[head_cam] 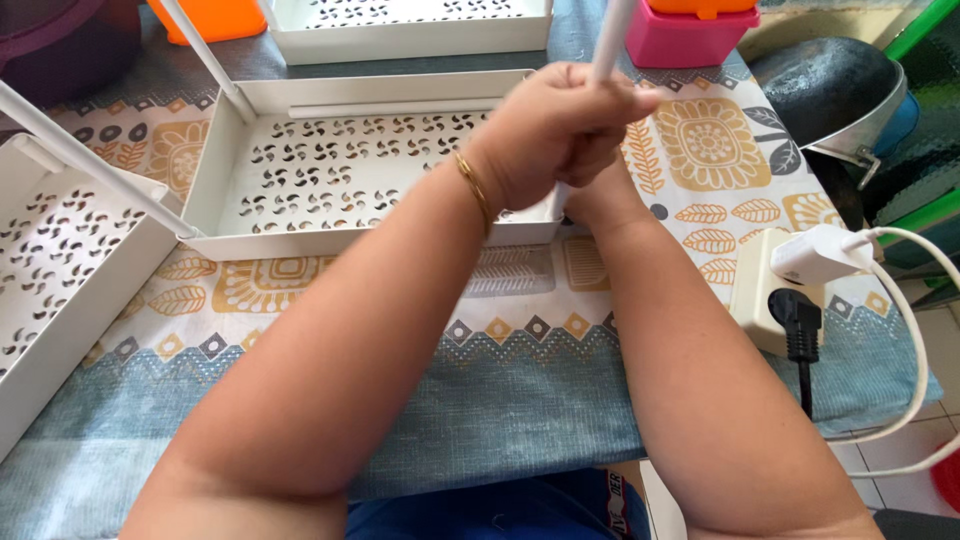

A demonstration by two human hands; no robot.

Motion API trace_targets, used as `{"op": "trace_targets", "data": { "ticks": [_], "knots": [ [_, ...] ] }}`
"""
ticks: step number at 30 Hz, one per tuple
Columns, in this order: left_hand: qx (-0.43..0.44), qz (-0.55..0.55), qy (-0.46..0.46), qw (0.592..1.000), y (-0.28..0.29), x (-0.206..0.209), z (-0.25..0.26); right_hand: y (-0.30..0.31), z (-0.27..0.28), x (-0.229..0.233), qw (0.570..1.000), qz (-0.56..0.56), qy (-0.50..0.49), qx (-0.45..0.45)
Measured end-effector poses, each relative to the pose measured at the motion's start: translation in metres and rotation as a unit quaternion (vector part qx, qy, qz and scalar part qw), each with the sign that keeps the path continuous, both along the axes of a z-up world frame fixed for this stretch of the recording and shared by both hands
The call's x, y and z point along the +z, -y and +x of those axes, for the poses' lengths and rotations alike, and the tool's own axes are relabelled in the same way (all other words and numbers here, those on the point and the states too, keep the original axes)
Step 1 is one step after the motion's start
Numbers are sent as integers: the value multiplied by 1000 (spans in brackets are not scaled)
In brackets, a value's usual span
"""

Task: The person assembles a two-tier white plastic dish rack by inserting four vertical support rods into the bottom tray, then placing the top tray onto the rods. The person adjusts the rack to ensure stability.

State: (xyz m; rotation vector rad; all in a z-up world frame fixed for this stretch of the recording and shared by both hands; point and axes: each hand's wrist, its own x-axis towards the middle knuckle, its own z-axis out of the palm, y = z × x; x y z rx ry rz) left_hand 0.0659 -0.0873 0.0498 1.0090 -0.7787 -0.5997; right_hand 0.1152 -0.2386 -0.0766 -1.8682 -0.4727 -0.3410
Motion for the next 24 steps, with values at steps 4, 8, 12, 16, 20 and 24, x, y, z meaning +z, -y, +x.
{"op": "trace_targets", "data": {
  "ticks": [4, 8, 12, 16, 20, 24],
  "knots": [
    [1, -24, -7, 1000, -1, 2, -4, -5, -7, 3, 999, 31, 20, 19],
    [290, -8, 195, 937, 14, 0, -37, -11, -6, 18, 974, 202, -5, 101],
    [459, 20, 223, 860, 34, -9, -59, -15, -17, 15, 762, 539, -82, 348],
    [436, 18, 197, 878, 46, -1, -49, -20, -22, 26, 865, 447, -47, 224],
    [230, 37, 103, 967, 30, 12, -23, -21, -23, 32, 969, 228, -59, 74],
    [-47, -16, 53, 997, -3, 17, 0, -11, -24, 30, 1000, -15, -6, -24]
  ]
}}
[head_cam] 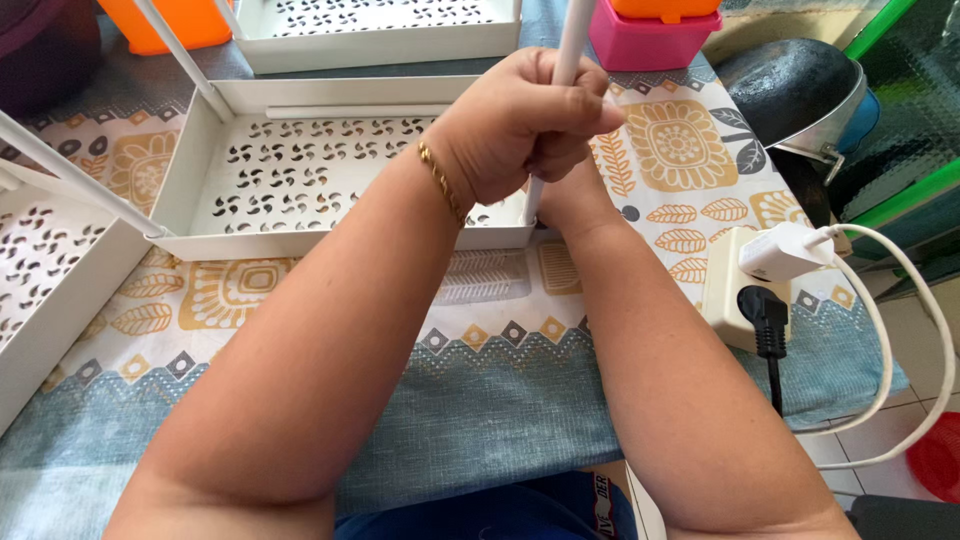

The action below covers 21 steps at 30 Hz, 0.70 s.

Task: The person assembles a two-tier white plastic dish rack by inserting four vertical support rods into the bottom tray, then placing the top tray onto the rods. The person adjusts the rack to ensure stability.

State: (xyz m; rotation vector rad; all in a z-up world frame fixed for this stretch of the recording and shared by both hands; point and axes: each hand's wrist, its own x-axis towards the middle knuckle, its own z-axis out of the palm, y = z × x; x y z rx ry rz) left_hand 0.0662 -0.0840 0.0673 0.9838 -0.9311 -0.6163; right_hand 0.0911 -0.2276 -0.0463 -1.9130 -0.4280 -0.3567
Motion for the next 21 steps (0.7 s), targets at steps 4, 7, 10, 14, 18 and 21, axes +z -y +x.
{"op": "trace_targets", "data": {
  "ticks": [4, 7, 10, 14, 18, 21],
  "knots": [
    [53, -34, -23, 998, 4, -4, -8, -5, 1, 0, 997, 72, -6, 18],
    [279, -33, 81, 956, 21, -8, -34, -6, 4, 2, 945, 301, -38, 127],
    [499, -4, 201, 843, 37, -15, -60, -7, 5, -6, 863, 447, -80, 221],
    [522, -15, 137, 841, 54, -14, -59, -5, 2, -11, 833, 477, -95, 265],
    [530, 69, 149, 832, 61, -11, -38, -4, 4, 1, 842, 456, -90, 274],
    [455, 4, 126, 881, 57, -14, -28, -9, 2, 6, 893, 378, -73, 233]
  ]
}}
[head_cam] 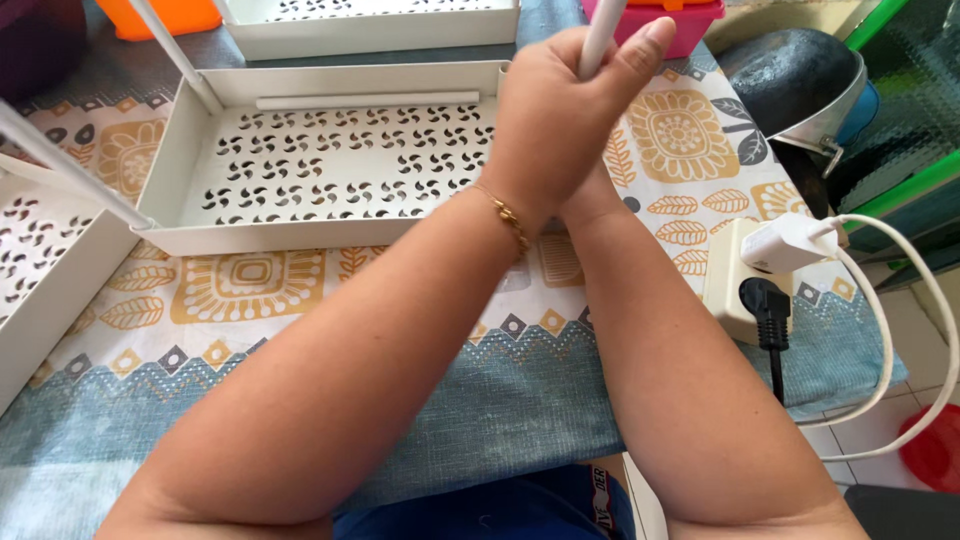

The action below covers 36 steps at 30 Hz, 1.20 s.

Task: The person assembles a two-tier white plastic dish rack by inserting four vertical support rods into the bottom tray, then placing the top tray onto the rods. The person adjusts the rack to ensure stability.

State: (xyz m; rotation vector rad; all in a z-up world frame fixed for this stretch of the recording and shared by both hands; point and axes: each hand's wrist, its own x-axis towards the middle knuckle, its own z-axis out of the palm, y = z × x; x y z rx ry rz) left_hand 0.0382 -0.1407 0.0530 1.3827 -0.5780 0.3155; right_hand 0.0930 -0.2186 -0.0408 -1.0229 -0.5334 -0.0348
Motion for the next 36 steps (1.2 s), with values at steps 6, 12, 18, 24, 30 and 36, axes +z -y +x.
{"op": "trace_targets", "data": {
  "ticks": [6, 12, 18, 24, 30, 36],
  "knots": [
    [-251, -12, -71, 965, -31, 6, 13, -1, -9, 11, 925, -296, 75, -227],
    [-373, 12, -78, 925, -45, 16, 22, 1, -11, 14, 927, -323, 42, -185],
    [-536, -22, -123, 835, -55, 11, 43, 9, 5, -4, 925, -320, 74, -189],
    [-524, -66, -160, 834, -53, 4, 46, 11, 20, -19, 917, -304, 112, -232],
    [-88, -29, -25, 995, -31, -16, -17, 35, 34, -48, 941, -233, 170, -177],
    [-80, -92, -32, 992, -23, -39, -70, 54, 49, -51, 961, -171, -121, -182]
  ]
}}
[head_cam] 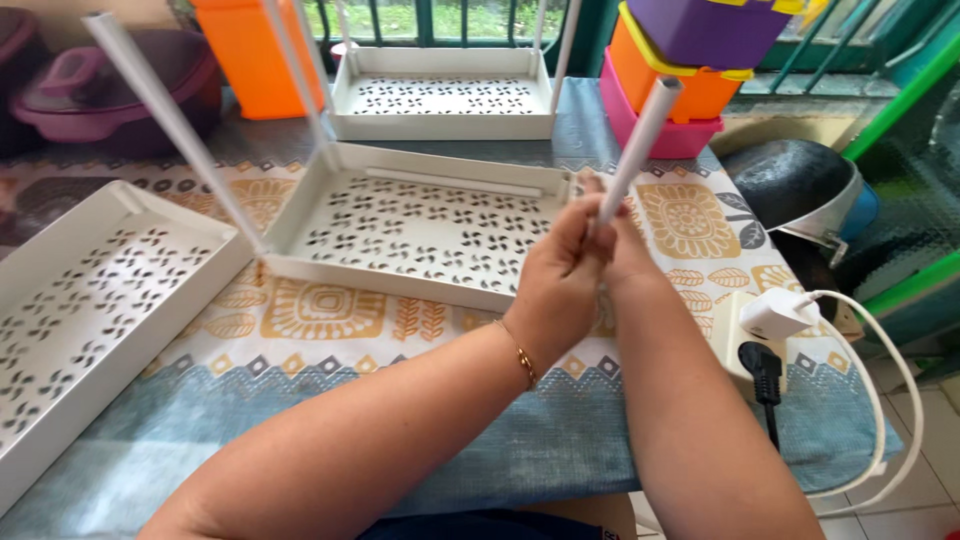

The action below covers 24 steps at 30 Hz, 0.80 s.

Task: The person assembles a two-tier white plastic dish rack by inserting four vertical support rods into the bottom tray, then placing the top tray onto the rods. The person adjusts the rack to ensure stability.

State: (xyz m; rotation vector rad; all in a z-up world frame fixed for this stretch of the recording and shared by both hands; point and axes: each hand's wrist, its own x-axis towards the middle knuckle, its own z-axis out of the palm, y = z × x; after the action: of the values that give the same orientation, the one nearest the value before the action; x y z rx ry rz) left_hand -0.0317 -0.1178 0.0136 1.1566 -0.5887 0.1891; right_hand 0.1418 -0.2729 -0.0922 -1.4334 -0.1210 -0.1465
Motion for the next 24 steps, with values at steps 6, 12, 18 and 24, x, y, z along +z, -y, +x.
{"op": "trace_targets", "data": {
  "ticks": [6, 12, 18, 24],
  "knots": [
    [-193, 2, -29, 981, -32, -3, -29, -16, -59, 68, 717, -637, 216, -184],
    [-302, 5, -49, 952, -84, -1, -41, -45, -106, 114, 738, -669, 9, -89],
    [-284, 27, -51, 957, -152, -2, -49, -55, -128, 139, 749, -658, -37, -72],
    [-166, 97, -70, 979, -198, 8, -36, -63, -132, 137, 740, -671, -26, -31]
  ]
}}
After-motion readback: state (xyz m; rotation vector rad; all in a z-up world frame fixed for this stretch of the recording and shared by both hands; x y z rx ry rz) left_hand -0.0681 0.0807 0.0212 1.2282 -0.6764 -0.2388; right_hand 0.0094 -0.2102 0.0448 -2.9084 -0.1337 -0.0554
